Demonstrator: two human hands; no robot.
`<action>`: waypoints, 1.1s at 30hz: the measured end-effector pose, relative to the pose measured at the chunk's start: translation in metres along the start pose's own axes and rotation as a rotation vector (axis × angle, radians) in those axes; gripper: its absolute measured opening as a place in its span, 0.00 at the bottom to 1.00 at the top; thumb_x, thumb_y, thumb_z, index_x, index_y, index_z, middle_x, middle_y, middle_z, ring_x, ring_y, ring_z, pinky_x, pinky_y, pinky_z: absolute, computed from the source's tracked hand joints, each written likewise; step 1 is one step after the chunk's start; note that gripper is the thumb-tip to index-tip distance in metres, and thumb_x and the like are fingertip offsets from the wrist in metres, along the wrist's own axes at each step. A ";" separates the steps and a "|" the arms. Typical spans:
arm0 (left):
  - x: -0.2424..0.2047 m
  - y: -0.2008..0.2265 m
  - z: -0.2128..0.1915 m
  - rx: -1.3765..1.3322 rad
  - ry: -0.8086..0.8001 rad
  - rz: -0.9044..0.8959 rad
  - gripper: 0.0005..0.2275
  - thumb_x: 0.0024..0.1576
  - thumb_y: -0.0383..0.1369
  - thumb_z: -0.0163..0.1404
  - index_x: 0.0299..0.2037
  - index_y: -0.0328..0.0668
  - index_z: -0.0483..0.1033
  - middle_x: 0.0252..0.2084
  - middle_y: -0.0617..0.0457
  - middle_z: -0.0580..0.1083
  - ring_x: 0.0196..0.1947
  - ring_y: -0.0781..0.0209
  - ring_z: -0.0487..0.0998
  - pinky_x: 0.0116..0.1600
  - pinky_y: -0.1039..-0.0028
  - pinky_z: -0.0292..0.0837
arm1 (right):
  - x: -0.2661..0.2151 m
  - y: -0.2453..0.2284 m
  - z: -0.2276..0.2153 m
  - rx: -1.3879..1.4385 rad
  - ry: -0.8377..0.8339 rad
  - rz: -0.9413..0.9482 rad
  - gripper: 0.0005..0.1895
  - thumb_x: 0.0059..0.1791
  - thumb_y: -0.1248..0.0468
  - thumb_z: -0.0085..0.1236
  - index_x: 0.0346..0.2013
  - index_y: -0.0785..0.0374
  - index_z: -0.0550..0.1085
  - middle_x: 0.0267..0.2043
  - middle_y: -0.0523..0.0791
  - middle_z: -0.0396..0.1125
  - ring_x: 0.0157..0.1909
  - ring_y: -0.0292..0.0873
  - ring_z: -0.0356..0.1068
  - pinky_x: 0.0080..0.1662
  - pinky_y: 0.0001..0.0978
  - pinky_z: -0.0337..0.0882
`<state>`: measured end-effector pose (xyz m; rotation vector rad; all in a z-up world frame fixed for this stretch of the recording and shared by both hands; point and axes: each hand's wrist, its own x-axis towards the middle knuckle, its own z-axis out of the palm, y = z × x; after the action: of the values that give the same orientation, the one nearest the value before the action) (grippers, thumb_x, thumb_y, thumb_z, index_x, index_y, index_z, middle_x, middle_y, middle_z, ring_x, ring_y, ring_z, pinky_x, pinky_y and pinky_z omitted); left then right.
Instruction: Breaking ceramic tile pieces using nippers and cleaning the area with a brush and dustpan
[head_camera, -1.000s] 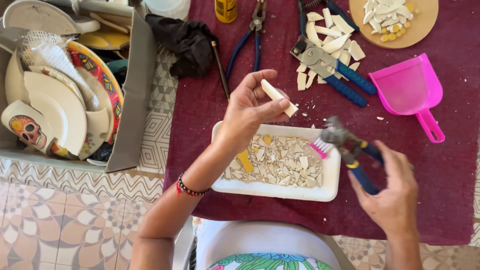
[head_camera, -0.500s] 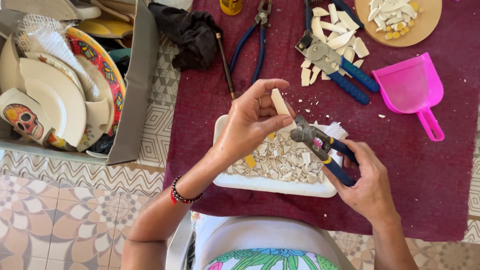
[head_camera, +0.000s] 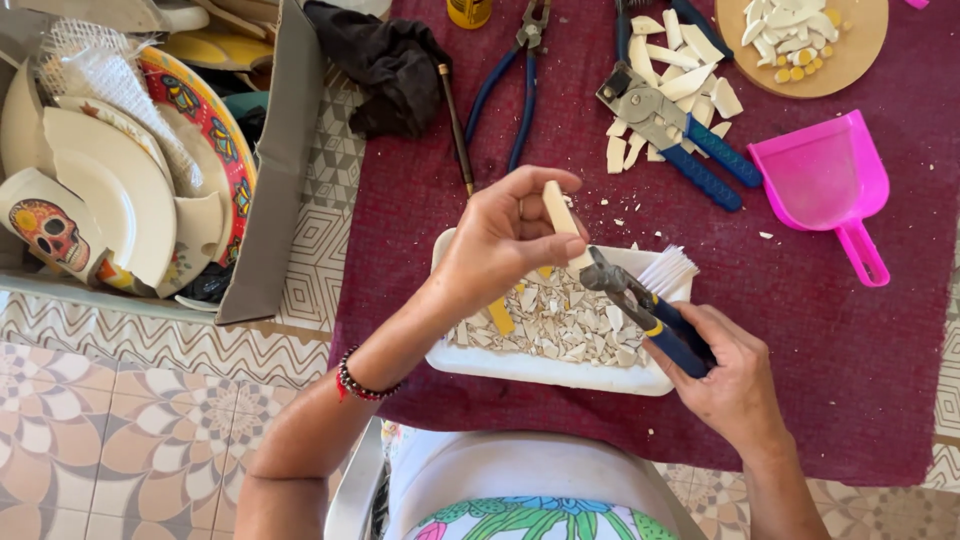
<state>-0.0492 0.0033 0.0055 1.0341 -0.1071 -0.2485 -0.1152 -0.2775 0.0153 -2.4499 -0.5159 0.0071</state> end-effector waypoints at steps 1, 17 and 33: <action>-0.002 -0.006 0.001 0.002 -0.002 0.001 0.21 0.54 0.21 0.61 0.57 0.34 0.69 0.38 0.47 0.79 0.38 0.63 0.81 0.44 0.74 0.84 | 0.001 -0.003 -0.001 0.001 0.003 -0.001 0.19 0.46 0.63 0.68 0.47 0.70 0.75 0.37 0.47 0.71 0.36 0.43 0.72 0.44 0.34 0.73; -0.008 -0.013 0.021 0.004 0.155 0.124 0.15 0.55 0.22 0.61 0.48 0.38 0.69 0.39 0.46 0.80 0.38 0.65 0.82 0.45 0.78 0.81 | 0.001 0.005 0.003 0.053 -0.024 0.099 0.34 0.44 0.59 0.67 0.59 0.70 0.66 0.49 0.51 0.65 0.44 0.48 0.67 0.51 0.38 0.70; -0.012 -0.015 0.016 0.002 0.129 0.121 0.16 0.54 0.24 0.62 0.49 0.39 0.70 0.38 0.47 0.80 0.36 0.67 0.81 0.44 0.78 0.79 | -0.015 0.019 0.020 -0.039 0.058 0.143 0.20 0.45 0.57 0.69 0.43 0.65 0.73 0.31 0.45 0.73 0.28 0.42 0.71 0.36 0.36 0.72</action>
<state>-0.0659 -0.0144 0.0010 1.0390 -0.0527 -0.0717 -0.1244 -0.2850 -0.0140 -2.5119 -0.3174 -0.0146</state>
